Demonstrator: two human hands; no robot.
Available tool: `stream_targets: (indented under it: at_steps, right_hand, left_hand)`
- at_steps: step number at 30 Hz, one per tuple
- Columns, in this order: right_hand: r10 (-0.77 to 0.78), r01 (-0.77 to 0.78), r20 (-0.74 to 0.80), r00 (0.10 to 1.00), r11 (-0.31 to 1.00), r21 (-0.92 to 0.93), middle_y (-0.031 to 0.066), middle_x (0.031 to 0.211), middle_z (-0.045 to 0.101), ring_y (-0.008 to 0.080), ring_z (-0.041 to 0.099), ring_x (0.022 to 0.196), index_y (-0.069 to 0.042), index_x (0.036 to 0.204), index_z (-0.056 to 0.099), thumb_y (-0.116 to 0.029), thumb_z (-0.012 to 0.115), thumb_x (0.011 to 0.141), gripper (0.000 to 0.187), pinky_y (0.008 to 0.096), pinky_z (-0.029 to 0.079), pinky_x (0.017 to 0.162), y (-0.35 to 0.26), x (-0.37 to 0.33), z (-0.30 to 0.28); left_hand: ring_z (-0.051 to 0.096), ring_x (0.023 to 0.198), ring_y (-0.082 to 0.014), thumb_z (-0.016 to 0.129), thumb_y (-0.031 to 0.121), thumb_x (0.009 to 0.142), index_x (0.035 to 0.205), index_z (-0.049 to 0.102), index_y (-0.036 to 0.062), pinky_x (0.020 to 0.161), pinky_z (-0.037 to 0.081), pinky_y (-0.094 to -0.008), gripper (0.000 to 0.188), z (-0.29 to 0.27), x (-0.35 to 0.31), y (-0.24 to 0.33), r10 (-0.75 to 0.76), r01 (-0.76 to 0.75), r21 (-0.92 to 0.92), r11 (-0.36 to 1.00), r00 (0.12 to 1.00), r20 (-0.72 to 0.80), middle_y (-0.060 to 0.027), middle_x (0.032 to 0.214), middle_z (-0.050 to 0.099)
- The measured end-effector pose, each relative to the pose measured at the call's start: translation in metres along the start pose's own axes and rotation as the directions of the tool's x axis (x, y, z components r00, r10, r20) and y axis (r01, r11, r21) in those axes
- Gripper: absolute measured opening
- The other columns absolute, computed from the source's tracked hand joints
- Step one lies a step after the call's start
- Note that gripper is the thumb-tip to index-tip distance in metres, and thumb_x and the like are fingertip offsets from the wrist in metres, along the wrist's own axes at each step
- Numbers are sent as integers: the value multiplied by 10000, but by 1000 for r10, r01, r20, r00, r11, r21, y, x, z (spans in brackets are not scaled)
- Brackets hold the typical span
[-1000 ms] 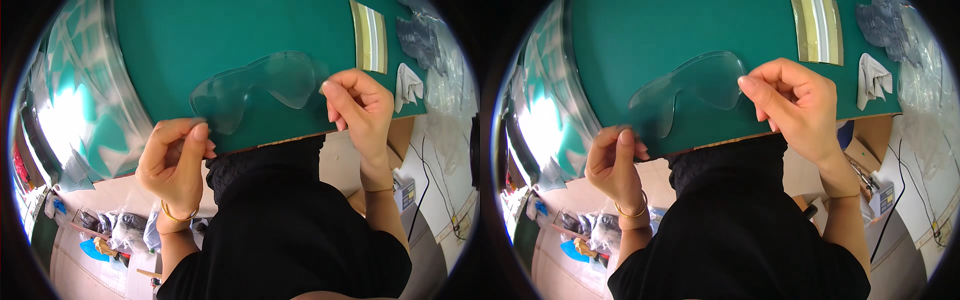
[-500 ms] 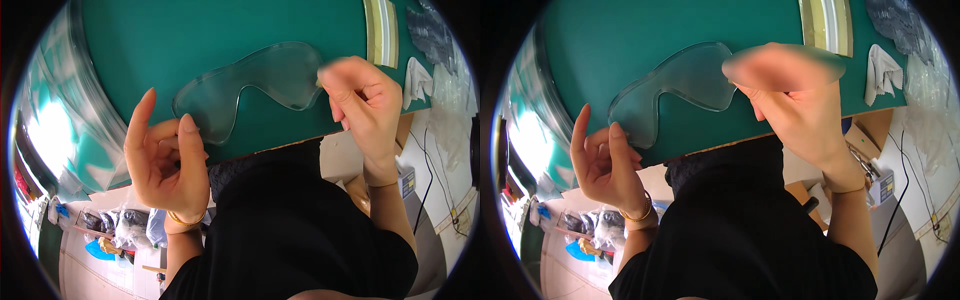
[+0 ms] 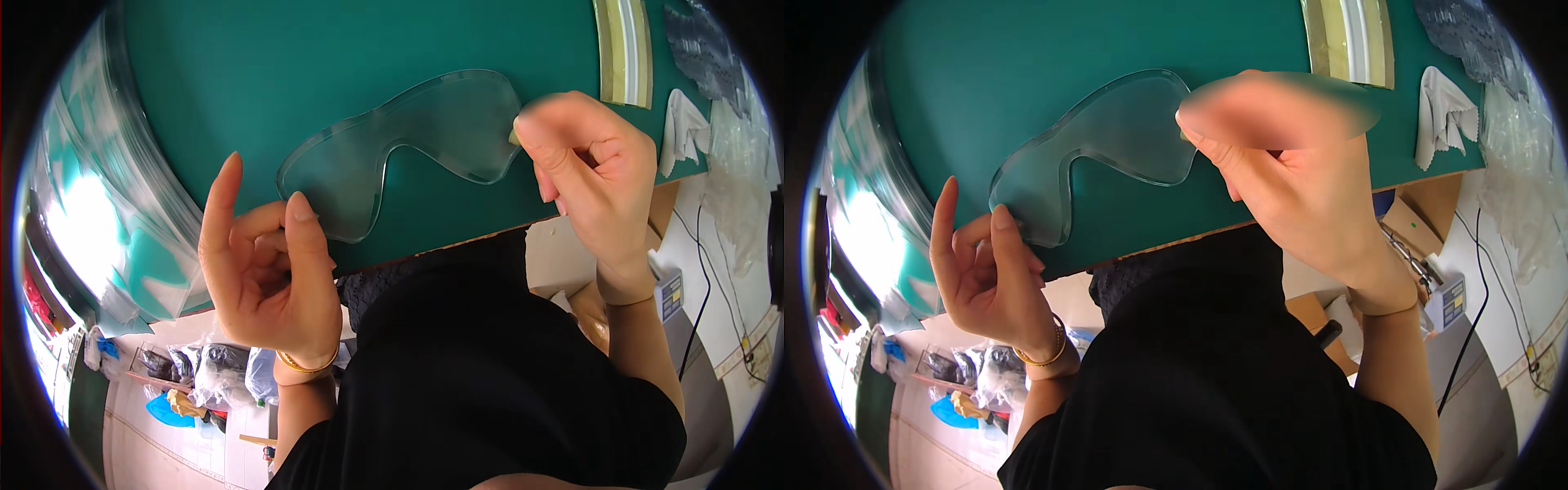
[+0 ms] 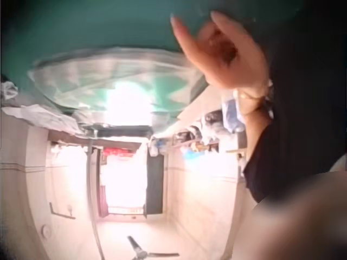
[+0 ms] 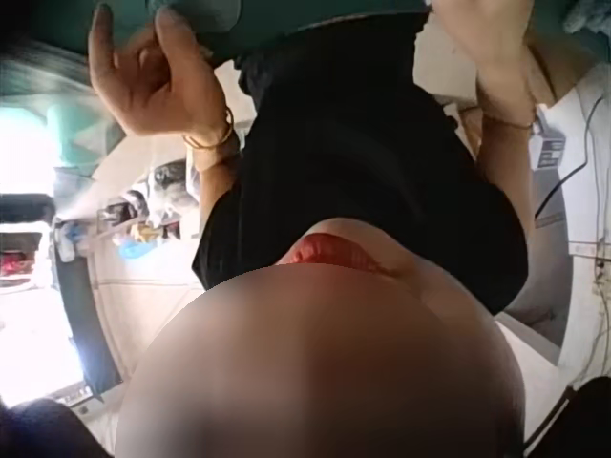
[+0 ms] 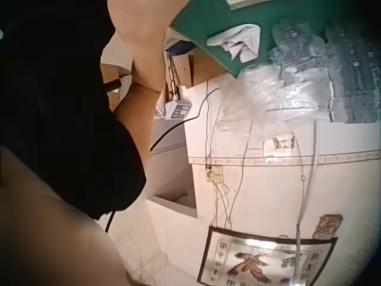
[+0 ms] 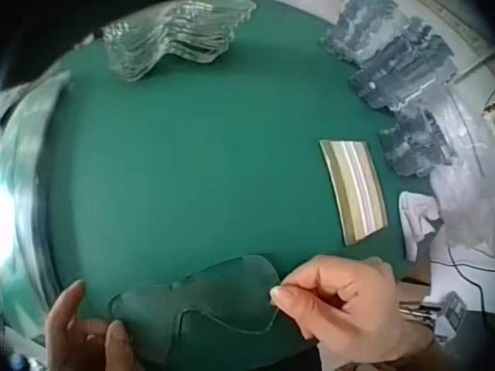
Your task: Wiping safety glasses lenses with a cloth and stacking them at a production workstation.
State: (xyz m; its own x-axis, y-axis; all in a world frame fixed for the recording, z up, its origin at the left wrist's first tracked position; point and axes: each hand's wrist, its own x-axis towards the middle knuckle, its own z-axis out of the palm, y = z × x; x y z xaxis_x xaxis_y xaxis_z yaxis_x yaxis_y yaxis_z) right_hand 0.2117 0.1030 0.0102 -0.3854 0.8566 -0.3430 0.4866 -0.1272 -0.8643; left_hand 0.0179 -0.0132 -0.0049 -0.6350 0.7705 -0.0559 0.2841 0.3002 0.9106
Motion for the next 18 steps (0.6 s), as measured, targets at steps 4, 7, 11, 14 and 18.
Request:
stream_targets:
  at_steps: [4,7,11,14,18]
  right_hand:
    - [16,-16,6,1000,1000,16,-28,624,547,10,433,477,-10,852,647,-172,656,952,191,173,275,431,0,0,0]
    - [27,-27,12,1000,1000,5,-26,635,554,10,434,478,-8,855,648,-163,653,952,183,172,276,432,-1,-1,-1]
    - [24,-24,11,1000,1000,4,-26,634,554,11,434,477,-9,854,648,-166,652,952,185,172,277,432,-1,-1,-1]
    - [23,-23,8,1000,1000,-5,-26,635,555,11,436,480,-9,852,648,-162,651,952,183,172,278,432,-1,-1,0]
    - [22,-22,12,1000,1000,-7,-27,634,554,11,440,483,-11,846,646,-160,655,950,182,172,282,433,0,0,0]
  left_hand:
    - [499,487,-13,654,-117,858,1341,480,-77,426,360,-129,515,0,0,0,-1,1,-10,1000,1000,-15,-67,767,654]
    - [500,486,-15,655,-124,852,1345,477,-76,428,362,-128,526,0,0,1,4,-4,-7,1000,1000,-24,-69,769,655]
    - [506,490,-18,655,-130,849,1348,472,-76,433,366,-125,534,1,0,1,17,-17,0,1000,999,-27,-72,773,656]
    - [509,491,-19,655,-133,846,1350,468,-78,435,370,-126,541,1,0,1,1,-1,-12,1000,999,-32,-73,772,656]
    - [513,498,-19,658,-134,845,1351,471,-74,436,372,-125,543,1,0,-2,31,-31,-6,999,999,-29,-71,774,655]
